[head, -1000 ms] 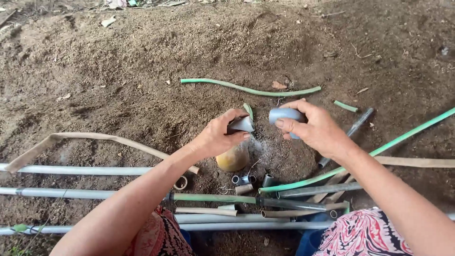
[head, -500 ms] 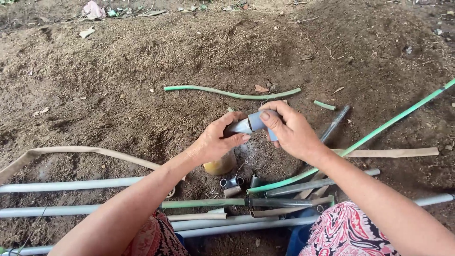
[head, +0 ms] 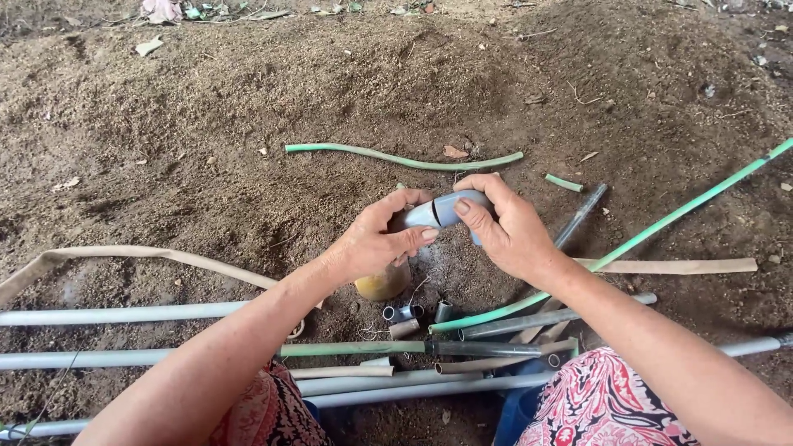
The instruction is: The person assembles a plumbing system by connecting various PVC pipes and fittings. They insert a long pipe into a T-junction, attach elbows, and connect a green hose to the assembly.
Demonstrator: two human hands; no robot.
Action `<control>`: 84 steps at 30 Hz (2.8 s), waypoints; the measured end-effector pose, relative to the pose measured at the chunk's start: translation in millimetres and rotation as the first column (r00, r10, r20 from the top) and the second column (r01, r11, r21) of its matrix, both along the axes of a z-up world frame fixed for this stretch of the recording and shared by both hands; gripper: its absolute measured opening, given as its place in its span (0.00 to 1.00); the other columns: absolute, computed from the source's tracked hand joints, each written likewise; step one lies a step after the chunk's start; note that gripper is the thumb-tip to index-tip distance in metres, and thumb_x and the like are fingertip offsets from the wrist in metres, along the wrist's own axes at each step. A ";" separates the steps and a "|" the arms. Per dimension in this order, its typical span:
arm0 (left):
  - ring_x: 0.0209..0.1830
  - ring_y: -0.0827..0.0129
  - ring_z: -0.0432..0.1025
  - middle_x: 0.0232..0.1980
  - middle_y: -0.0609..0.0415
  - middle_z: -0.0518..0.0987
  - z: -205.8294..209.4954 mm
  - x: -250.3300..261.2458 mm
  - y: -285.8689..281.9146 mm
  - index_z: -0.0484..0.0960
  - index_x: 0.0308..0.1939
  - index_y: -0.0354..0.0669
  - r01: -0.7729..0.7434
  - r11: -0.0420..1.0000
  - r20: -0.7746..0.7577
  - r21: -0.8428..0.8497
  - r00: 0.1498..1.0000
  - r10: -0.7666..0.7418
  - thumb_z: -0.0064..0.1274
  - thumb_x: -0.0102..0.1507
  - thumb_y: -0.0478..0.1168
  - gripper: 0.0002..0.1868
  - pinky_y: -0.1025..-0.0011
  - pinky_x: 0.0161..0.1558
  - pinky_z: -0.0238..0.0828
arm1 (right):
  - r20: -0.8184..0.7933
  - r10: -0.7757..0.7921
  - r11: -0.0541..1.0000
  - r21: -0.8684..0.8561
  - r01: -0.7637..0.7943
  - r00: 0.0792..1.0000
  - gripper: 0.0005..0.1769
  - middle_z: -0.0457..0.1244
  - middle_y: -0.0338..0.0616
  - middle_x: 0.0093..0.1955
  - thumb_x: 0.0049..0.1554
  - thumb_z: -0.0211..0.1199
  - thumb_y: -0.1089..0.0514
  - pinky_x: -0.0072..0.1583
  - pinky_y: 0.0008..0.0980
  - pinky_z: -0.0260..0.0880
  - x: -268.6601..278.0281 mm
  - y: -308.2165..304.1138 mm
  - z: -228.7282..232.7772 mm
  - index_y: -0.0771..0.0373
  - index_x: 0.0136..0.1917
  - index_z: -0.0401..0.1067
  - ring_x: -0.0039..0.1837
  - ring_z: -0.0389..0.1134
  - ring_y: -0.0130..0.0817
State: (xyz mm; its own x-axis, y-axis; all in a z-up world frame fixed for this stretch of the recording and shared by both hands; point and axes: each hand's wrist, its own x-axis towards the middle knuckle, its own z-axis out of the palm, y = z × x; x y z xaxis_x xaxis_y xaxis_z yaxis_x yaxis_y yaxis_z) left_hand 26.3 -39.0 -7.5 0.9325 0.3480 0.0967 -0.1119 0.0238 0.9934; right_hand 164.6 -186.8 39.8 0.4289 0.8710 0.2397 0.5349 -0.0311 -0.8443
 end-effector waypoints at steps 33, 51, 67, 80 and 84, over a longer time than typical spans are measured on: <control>0.47 0.54 0.73 0.45 0.42 0.76 11.4 -6.9 -2.9 0.74 0.51 0.40 -0.150 0.902 0.093 0.404 0.988 0.123 0.61 0.55 0.38 0.22 0.58 0.52 0.70 | -0.015 0.002 1.000 0.015 -0.002 1.000 0.12 0.62 0.45 0.31 0.59 0.51 0.50 0.37 0.30 0.65 0.2 3.3 -29.3 0.58 0.52 0.64 0.32 0.60 0.30; 0.52 0.48 0.71 0.47 0.40 0.76 3.9 -8.9 0.3 0.73 0.53 0.42 -0.122 0.897 0.031 0.424 0.992 0.120 0.60 0.55 0.41 0.24 0.54 0.57 0.63 | -0.163 0.082 0.952 -0.281 -0.126 0.983 0.22 0.61 0.52 0.37 0.58 0.49 0.45 0.43 0.34 0.70 -2.1 3.2 4.9 0.62 0.58 0.64 0.39 0.65 0.37; 0.49 0.47 0.71 0.46 0.37 0.75 0.4 -5.9 0.2 0.70 0.55 0.34 -0.020 0.933 0.020 0.360 1.000 0.014 0.56 0.58 0.42 0.25 0.52 0.57 0.64 | -0.419 -0.073 0.996 0.015 0.088 0.905 0.26 0.56 0.43 0.47 0.51 0.65 0.55 0.51 0.27 0.67 -0.3 12.1 -3.9 0.64 0.60 0.61 0.51 0.57 0.31; 0.38 0.56 0.74 0.48 0.48 0.70 -76.2 -22.1 44.9 0.68 0.56 0.52 0.260 0.627 -0.490 0.734 0.842 0.224 0.52 0.59 0.42 0.22 0.56 0.44 0.73 | 0.115 -0.073 0.911 -0.396 0.113 0.991 0.25 0.63 0.38 0.51 0.52 0.59 0.49 0.54 0.29 0.61 5.0 0.6 6.2 0.59 0.60 0.64 0.52 0.62 0.29; 0.44 0.50 0.72 0.50 0.42 0.69 -107.5 -40.6 41.5 0.67 0.57 0.52 0.406 0.667 -0.684 0.625 0.697 0.215 0.57 0.57 0.45 0.27 0.54 0.47 0.74 | 0.128 0.004 0.941 -0.336 0.040 0.992 0.22 0.62 0.37 0.49 0.53 0.60 0.53 0.52 0.24 0.59 9.3 -0.9 -6.0 0.62 0.60 0.66 0.50 0.60 0.25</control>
